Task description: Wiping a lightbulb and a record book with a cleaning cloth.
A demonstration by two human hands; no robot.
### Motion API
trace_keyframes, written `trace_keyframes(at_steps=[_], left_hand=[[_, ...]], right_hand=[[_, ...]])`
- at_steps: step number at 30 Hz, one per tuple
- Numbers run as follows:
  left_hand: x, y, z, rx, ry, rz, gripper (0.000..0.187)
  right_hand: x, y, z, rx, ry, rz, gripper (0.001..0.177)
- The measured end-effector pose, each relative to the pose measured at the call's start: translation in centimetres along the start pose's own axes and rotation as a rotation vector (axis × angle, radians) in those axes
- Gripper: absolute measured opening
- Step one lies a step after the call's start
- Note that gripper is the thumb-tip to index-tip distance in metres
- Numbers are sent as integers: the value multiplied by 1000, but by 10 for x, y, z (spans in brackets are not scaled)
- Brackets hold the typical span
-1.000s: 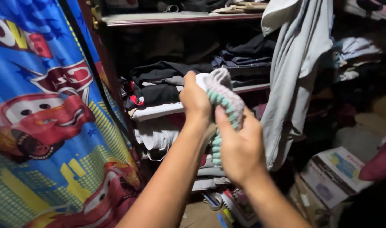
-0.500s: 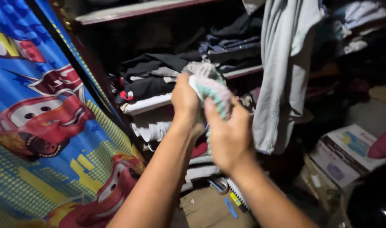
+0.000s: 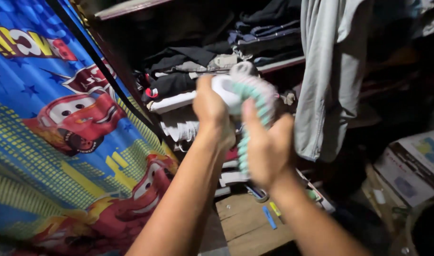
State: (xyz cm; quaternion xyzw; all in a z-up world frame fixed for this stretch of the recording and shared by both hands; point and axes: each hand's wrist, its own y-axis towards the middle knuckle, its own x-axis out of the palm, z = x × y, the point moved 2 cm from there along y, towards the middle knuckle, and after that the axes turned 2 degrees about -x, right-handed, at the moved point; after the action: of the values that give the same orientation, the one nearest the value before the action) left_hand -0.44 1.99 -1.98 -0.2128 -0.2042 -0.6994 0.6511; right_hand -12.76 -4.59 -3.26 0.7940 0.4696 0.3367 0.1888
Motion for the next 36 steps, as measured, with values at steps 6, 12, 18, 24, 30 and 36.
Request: trace_keyframes(at_steps=[6, 12, 18, 24, 30, 36], left_hand=[[-20, 19, -34, 87, 183, -9, 36], [0, -31, -19, -268, 207, -260, 41], [-12, 8, -16, -124, 52, -316, 48], [-15, 19, -32, -211, 75, -274, 47], [-55, 25, -11, -203, -46, -429, 51], [-91, 41, 13, -224, -128, -331, 55]], right_hand=[[-10, 11, 14, -22, -43, -68, 23], [-44, 32, 40, 332, 96, 13, 29], [-54, 17, 41, 355, 114, 278, 23], [3, 33, -11, -150, -517, -171, 40], [13, 21, 54, 119, -565, -49, 30], [23, 13, 91, 554, -87, 156, 29]])
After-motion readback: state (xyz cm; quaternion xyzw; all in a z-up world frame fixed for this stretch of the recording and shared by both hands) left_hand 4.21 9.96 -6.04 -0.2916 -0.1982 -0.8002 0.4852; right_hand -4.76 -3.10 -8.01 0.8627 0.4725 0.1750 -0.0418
